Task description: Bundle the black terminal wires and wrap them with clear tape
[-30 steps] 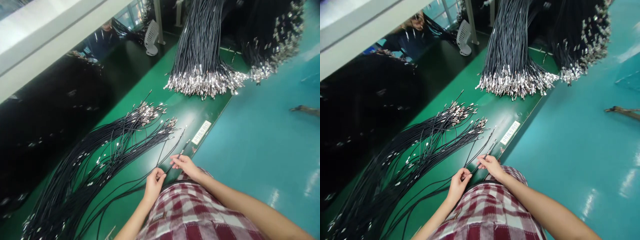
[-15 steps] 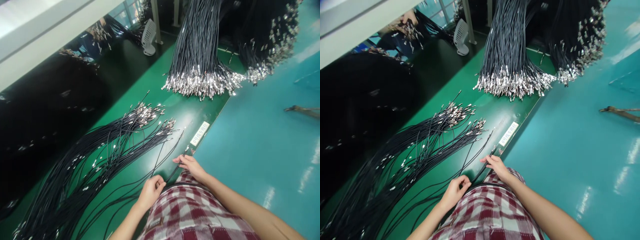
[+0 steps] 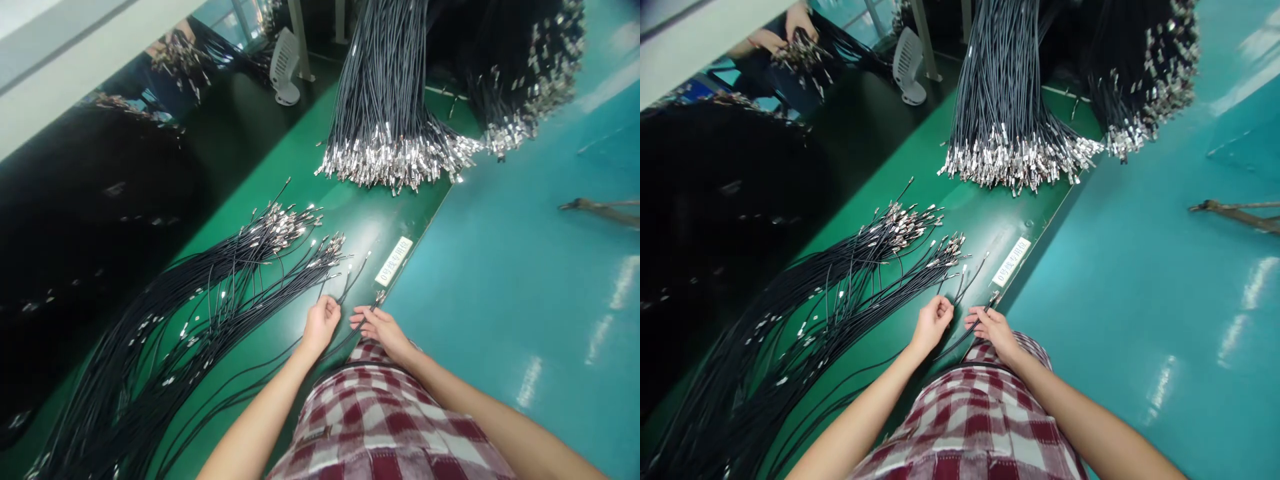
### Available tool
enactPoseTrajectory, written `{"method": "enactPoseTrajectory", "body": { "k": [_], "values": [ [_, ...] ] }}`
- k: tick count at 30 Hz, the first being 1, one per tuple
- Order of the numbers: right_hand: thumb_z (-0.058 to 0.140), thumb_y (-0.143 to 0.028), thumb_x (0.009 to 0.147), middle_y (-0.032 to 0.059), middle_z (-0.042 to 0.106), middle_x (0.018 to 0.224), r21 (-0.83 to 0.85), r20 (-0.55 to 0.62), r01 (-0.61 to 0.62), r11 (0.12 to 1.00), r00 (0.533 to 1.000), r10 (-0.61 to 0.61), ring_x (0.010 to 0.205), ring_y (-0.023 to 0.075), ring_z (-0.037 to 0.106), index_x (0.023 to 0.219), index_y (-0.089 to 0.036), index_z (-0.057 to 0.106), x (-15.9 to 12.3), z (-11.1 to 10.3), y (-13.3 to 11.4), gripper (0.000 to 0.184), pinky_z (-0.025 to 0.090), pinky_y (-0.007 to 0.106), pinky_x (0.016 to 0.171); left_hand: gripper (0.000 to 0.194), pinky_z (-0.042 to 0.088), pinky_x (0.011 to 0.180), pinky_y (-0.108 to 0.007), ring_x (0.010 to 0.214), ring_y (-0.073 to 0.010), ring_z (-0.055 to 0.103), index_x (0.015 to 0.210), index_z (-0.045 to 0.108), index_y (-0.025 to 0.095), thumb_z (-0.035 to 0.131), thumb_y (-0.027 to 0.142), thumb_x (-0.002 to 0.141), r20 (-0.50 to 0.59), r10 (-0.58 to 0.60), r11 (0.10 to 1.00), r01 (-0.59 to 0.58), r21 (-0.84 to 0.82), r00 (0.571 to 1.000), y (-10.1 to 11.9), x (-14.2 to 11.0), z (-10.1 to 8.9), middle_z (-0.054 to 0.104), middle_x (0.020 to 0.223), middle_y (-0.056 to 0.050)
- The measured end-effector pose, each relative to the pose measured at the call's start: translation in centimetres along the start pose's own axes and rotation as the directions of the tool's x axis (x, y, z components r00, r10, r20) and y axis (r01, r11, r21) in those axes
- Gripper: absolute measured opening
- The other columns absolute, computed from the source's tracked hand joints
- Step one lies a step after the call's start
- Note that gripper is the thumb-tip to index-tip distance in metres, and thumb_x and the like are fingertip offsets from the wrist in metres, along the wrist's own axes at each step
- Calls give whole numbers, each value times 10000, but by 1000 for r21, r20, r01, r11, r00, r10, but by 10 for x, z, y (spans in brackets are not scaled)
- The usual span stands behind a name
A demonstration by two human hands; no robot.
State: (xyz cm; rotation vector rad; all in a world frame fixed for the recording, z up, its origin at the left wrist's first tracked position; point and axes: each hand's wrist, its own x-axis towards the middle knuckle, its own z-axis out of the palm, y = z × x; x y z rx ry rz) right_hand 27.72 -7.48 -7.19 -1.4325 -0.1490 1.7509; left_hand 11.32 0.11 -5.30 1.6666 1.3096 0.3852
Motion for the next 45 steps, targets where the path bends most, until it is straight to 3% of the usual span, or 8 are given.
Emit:
{"method": "enactPoseTrajectory", "body": {
  "k": [7,11,15,26,30,35,40,45],
  "values": [
    [721,-464,785,85,732,866,89,-5,-27,996,1000,28,785,181,686,957,-189,712,5,0,-1,324,514,268,678,125,433,660,-234,679,-124,544,800,527,186,487,248,900,-91,72,996,-76,-46,993,19,4,14,565,733,6],
    [708,-478,794,84,732,854,72,17,-11,997,1000,10,771,182,693,931,-185,714,8,-1,1,323,513,273,678,23,460,795,-325,870,-195,567,854,534,186,531,171,871,-83,194,952,-166,258,978,31,36,30,590,909,-62],
    [691,-472,810,83,737,862,42,-19,3,999,1000,-2,769,186,702,944,-199,714,9,0,3,305,517,271,672,95,453,827,-396,894,-245,569,804,532,172,529,79,823,-10,140,876,-119,468,990,25,46,30,593,882,-99],
    [714,-621,715,65,716,1080,132,104,90,987,989,-104,1051,238,650,999,-252,674,-3,5,9,467,479,388,955,105,456,652,-249,661,-133,564,756,595,171,543,110,824,132,64,998,-66,13,989,24,-27,33,619,741,-10],
    [712,-616,721,95,730,948,164,40,26,986,999,-33,1002,255,667,780,-222,595,0,2,15,415,478,411,950,145,481,800,-318,838,-189,594,848,641,180,510,179,909,55,160,968,-167,190,986,7,-18,4,643,857,-57],
    [685,-603,759,73,707,824,151,45,4,989,999,-11,988,269,672,794,-227,578,3,2,14,393,482,415,924,203,433,910,-417,1066,-272,512,1076,597,182,596,263,889,-66,265,780,-173,601,962,-18,15,-44,592,1124,-117],
    [677,-608,757,64,697,803,119,52,6,993,999,-13,965,263,674,826,-230,591,5,5,12,393,482,403,903,65,428,845,-432,1020,-296,501,946,577,164,548,192,895,-18,178,684,-110,721,984,-16,30,-29,585,1045,-139],
    [726,-590,723,47,704,809,153,85,7,988,996,-21,926,250,675,884,-224,645,3,3,9,407,470,400,915,114,437,804,-380,847,-233,529,752,524,188,537,135,852,8,140,823,-121,555,990,4,10,-30,584,792,-68]
  ]
}}
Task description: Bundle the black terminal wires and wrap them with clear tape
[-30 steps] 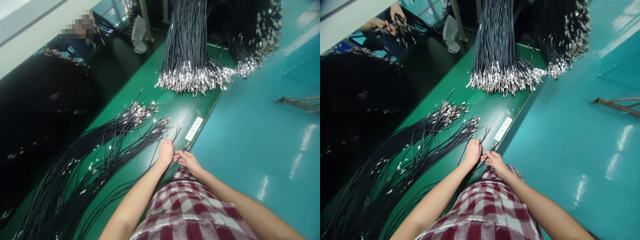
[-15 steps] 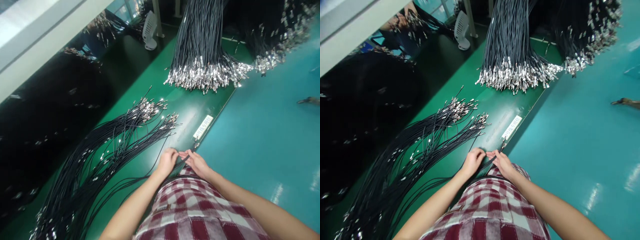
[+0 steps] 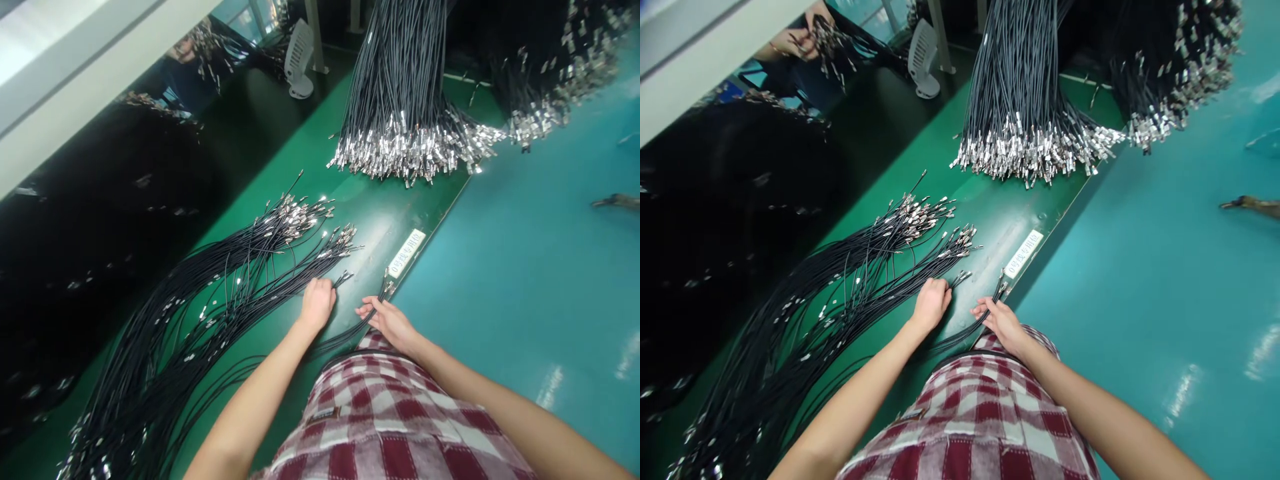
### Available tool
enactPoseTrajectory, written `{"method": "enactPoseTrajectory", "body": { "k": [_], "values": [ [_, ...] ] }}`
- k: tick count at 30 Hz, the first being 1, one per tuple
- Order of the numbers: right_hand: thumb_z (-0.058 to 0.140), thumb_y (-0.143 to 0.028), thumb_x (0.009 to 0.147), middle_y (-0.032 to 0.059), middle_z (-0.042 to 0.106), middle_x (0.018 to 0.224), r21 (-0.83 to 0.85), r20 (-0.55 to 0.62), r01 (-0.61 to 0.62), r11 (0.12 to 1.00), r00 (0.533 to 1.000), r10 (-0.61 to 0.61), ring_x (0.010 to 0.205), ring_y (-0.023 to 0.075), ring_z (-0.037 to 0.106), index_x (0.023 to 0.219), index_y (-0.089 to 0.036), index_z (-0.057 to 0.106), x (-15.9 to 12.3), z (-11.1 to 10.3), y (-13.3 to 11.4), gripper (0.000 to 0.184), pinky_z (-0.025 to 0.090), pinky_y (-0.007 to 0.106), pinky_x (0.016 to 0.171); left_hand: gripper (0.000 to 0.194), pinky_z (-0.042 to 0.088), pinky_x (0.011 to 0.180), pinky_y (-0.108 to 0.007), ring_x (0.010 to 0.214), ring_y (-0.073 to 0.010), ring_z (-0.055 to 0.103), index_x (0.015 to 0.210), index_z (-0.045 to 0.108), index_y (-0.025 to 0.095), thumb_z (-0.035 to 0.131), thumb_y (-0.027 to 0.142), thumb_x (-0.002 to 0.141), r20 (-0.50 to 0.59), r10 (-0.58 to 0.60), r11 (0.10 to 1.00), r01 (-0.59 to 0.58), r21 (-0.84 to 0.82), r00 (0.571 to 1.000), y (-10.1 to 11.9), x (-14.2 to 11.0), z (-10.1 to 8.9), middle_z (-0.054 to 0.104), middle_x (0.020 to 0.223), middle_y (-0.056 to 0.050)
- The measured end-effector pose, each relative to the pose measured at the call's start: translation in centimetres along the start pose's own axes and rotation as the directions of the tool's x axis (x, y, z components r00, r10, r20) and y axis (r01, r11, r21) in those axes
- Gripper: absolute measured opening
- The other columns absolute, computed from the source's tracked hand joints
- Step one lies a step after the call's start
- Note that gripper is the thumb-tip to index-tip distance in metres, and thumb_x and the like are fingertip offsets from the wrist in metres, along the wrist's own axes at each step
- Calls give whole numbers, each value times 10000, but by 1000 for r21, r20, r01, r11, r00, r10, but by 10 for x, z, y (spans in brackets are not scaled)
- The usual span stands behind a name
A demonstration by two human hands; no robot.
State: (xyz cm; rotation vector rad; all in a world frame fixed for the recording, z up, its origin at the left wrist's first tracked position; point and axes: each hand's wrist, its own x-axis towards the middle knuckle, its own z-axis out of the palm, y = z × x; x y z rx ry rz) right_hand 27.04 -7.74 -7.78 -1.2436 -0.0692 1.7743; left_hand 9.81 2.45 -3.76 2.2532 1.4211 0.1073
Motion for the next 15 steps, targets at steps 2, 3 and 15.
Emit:
{"method": "enactPoseTrajectory", "body": {
  "k": [2,3,15],
  "values": [
    [713,-581,742,51,713,855,-16,34,-3,1000,999,4,938,240,669,956,-228,667,-4,2,-4,415,464,395,924,119,442,728,-317,740,-182,523,738,519,191,541,182,855,-13,-70,964,64,-257,997,10,-15,-14,569,721,-31],
    [704,-576,753,58,718,894,-27,59,-8,1000,998,10,947,237,665,991,-229,671,-7,4,-7,421,462,394,928,122,438,680,-287,683,-157,516,743,524,188,548,222,858,13,-123,903,117,-414,992,17,-23,-21,567,694,-16],
    [740,-535,737,71,715,907,32,205,-59,998,977,52,970,243,639,920,-205,675,-31,39,-18,383,456,386,870,91,460,714,-251,793,-146,554,627,633,158,659,140,713,-35,-290,761,209,-614,956,66,-19,-11,545,778,-21]
  ]
}}
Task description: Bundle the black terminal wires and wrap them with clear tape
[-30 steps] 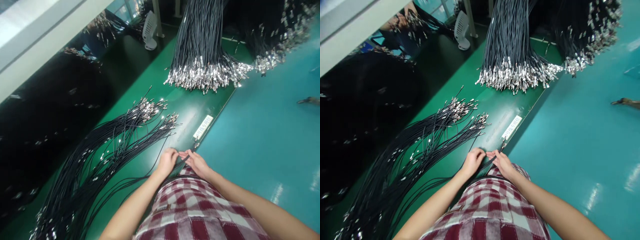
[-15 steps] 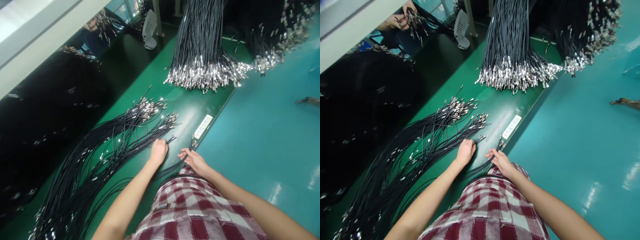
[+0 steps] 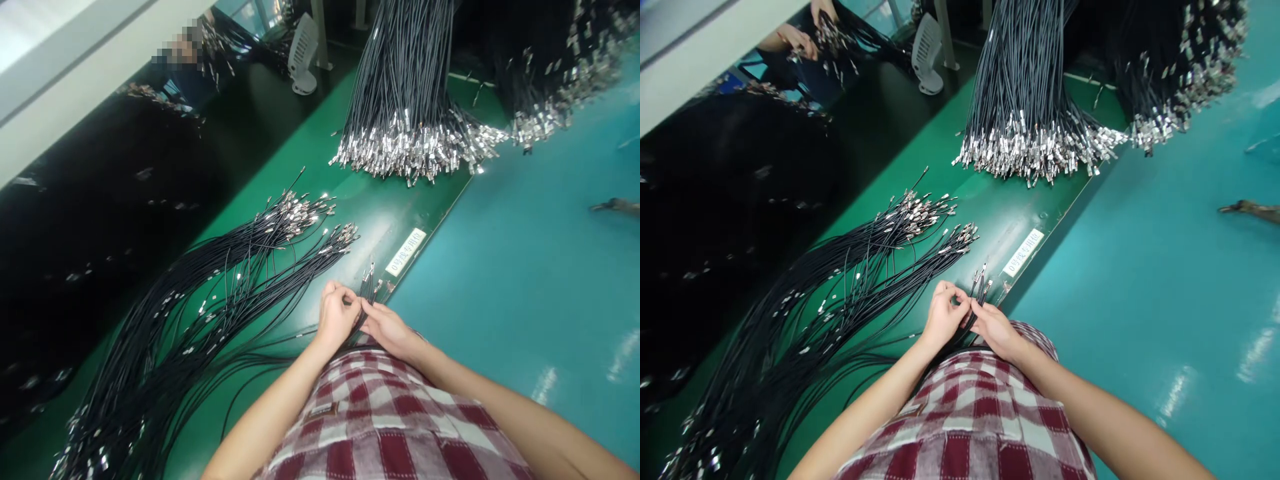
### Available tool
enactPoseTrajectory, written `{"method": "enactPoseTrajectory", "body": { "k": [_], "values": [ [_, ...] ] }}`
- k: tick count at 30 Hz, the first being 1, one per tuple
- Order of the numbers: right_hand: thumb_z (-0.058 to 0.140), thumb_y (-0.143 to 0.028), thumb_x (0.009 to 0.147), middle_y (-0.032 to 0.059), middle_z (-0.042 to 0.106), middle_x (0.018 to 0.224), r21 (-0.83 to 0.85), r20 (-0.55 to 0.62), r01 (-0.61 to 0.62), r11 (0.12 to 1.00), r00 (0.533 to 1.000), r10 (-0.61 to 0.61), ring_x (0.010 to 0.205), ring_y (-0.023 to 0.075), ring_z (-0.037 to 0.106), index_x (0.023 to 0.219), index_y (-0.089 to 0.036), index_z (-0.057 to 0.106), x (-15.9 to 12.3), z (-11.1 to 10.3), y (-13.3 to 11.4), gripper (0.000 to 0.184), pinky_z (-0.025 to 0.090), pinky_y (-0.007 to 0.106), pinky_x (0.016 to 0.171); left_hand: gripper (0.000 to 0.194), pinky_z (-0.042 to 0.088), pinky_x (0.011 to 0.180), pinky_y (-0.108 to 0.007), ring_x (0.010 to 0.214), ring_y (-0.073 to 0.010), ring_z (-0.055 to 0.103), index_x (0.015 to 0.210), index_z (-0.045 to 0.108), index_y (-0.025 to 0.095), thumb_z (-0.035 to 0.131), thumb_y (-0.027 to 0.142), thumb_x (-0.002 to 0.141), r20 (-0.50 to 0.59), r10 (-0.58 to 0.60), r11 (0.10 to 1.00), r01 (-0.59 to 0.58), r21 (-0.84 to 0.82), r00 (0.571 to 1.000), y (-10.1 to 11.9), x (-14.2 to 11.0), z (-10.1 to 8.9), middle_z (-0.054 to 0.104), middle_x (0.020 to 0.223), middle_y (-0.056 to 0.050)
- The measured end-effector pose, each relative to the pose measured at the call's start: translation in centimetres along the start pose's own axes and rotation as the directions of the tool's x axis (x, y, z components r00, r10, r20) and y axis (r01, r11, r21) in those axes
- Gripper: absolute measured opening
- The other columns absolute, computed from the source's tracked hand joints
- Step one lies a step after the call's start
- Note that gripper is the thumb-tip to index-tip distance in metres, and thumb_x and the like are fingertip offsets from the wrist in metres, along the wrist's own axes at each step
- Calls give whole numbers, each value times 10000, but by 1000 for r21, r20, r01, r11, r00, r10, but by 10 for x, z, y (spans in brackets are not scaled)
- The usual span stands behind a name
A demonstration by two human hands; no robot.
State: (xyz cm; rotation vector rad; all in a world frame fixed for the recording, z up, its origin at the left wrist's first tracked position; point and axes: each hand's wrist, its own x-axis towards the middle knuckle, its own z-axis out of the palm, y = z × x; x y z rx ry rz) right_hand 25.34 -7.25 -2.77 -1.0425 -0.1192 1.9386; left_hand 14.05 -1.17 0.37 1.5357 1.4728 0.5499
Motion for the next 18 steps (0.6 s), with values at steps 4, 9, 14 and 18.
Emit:
{"method": "enactPoseTrajectory", "body": {
  "k": [4,9,14,18],
  "values": [
    [805,-552,666,25,665,782,-23,16,-11,1000,1000,11,815,197,618,805,-198,666,1,-1,3,405,447,358,829,154,433,576,-228,539,-92,502,614,622,137,696,214,725,194,-181,972,205,-117,964,-13,7,0,517,604,25],
    [854,-524,614,-48,463,590,55,-2,-80,995,997,80,626,131,490,694,-196,620,4,-4,10,411,434,339,797,200,439,574,-226,559,-100,524,762,627,130,579,295,864,203,-120,984,144,-108,972,-39,1,-14,596,656,-10],
    [856,-513,623,-66,367,547,130,-15,-155,979,987,158,559,112,378,666,-193,589,9,-7,12,419,425,339,777,133,463,857,-376,970,-239,568,973,607,153,614,168,840,-115,104,835,-24,550,988,-77,8,-54,606,1022,-111],
    [863,-511,613,-61,380,558,141,-2,-202,969,979,205,569,114,384,690,-183,604,11,-8,9,425,427,327,774,58,476,793,-360,847,-225,585,872,604,155,547,144,875,-85,39,817,17,576,996,-93,13,-70,605,867,-86]
  ]
}}
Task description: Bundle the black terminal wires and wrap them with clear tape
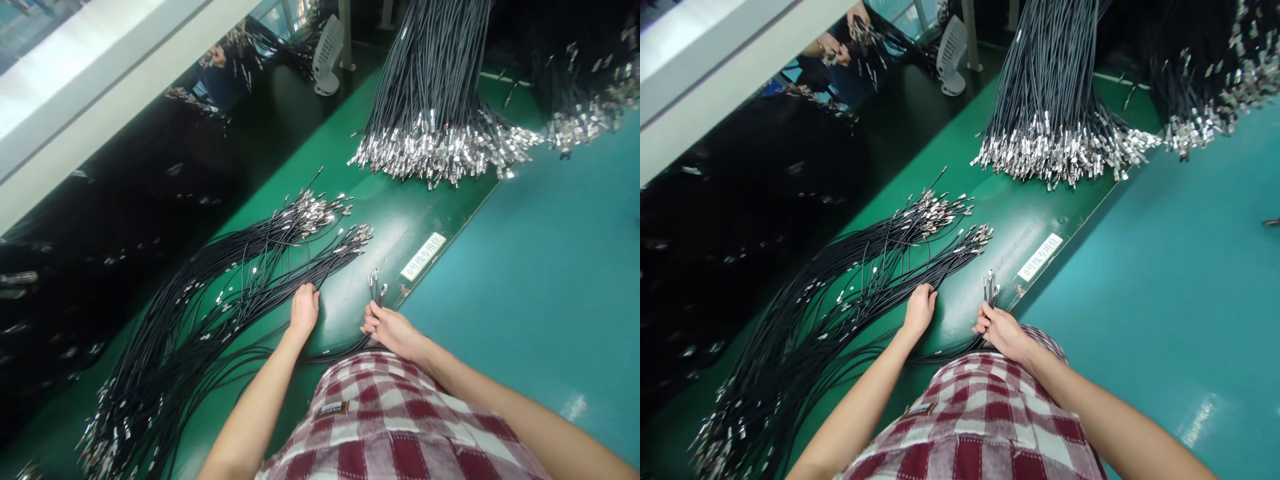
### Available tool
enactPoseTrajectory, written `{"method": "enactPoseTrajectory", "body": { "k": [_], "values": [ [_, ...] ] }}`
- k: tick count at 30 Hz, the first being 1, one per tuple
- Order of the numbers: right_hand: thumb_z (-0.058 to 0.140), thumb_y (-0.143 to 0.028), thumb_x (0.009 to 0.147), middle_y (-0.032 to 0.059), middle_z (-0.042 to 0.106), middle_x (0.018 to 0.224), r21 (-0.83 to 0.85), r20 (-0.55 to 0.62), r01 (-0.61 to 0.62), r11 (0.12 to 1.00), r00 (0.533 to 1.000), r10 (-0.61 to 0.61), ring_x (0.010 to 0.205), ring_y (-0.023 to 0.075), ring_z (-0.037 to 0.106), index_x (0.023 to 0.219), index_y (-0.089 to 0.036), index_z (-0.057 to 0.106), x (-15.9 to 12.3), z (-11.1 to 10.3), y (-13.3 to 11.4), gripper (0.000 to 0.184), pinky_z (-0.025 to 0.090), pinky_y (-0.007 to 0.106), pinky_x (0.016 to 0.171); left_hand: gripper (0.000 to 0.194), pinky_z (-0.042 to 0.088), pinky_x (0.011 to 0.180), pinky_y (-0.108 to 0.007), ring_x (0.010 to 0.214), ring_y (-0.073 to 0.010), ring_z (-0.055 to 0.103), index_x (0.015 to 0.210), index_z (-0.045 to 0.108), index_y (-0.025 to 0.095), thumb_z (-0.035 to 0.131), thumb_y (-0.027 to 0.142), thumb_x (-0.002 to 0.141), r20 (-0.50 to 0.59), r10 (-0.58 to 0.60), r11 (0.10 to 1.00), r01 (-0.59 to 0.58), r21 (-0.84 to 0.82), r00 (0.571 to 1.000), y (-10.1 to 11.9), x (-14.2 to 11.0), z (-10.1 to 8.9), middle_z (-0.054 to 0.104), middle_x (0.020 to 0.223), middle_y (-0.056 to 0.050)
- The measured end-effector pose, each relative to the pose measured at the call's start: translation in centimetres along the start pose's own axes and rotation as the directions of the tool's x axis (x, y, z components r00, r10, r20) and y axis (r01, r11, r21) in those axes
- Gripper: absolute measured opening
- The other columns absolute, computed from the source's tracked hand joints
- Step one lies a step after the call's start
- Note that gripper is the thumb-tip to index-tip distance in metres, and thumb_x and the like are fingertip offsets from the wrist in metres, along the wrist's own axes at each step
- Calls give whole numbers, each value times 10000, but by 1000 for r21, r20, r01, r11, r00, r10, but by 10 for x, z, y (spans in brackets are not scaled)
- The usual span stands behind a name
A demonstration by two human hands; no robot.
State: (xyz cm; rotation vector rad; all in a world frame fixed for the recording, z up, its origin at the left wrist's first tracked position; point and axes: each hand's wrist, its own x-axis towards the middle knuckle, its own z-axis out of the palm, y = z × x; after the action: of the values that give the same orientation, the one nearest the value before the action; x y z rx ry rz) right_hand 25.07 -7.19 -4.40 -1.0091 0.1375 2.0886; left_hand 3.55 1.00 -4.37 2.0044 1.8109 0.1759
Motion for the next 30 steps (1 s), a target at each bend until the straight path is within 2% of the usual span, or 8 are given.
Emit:
{"method": "enactPoseTrajectory", "body": {
  "k": [5,8,11,14,18,23,29,30],
  "values": [
    [836,-474,672,-66,337,543,54,-35,-9,999,999,10,548,105,366,708,-179,617,1,-1,-1,368,436,285,706,228,459,642,-262,639,-133,548,966,650,167,513,347,937,-51,81,873,-96,-478,995,-1,-22,-23,613,816,-38],
    [783,-356,763,-88,264,518,80,-60,29,996,998,-24,493,94,270,867,-183,670,3,0,-1,231,430,259,634,274,428,593,-233,621,-122,534,961,649,152,536,398,917,204,129,799,20,-600,970,-3,-45,-31,616,770,-23],
    [736,-229,798,-95,257,508,128,-103,-6,992,994,19,475,91,233,953,-173,673,6,2,-1,176,425,237,590,240,395,611,-224,639,-118,506,846,629,151,519,350,923,491,274,858,20,-513,827,-3,-64,-28,585,715,-1],
    [695,-193,829,-94,266,496,138,-128,-50,989,989,68,470,91,230,920,-152,676,8,3,-2,102,419,225,561,235,389,668,-230,697,-124,504,797,592,160,470,294,947,570,374,890,-110,-443,732,1,-74,-28,570,744,-1],
    [700,-239,839,-96,254,483,131,-192,-23,991,980,49,469,94,242,938,-149,692,9,4,-5,135,424,231,565,249,407,738,-250,791,-148,540,877,579,174,385,285,987,547,424,887,-211,-410,722,4,-81,-42,584,844,-29],
    [782,-395,756,-92,263,514,-9,-171,114,993,979,-113,494,96,269,988,-158,716,10,3,-1,339,415,248,582,297,422,712,-259,770,-159,553,885,578,180,334,304,1001,597,400,914,-258,-313,696,-3,-96,-61,581,863,-45],
    [826,-564,615,7,575,740,-158,-152,203,966,962,-228,756,164,524,744,-201,651,8,2,7,423,459,324,764,307,428,690,-258,726,-157,571,780,613,191,443,358,973,629,419,908,-322,-269,655,-2,-88,-60,595,758,-24],
    [826,-574,609,7,580,730,-126,-137,204,971,966,-220,761,174,534,722,-207,623,7,2,7,435,461,344,783,304,434,705,-261,736,-161,577,770,620,195,468,373,964,598,425,905,-333,-265,680,-2,-78,-57,600,749,-23]
  ]
}}
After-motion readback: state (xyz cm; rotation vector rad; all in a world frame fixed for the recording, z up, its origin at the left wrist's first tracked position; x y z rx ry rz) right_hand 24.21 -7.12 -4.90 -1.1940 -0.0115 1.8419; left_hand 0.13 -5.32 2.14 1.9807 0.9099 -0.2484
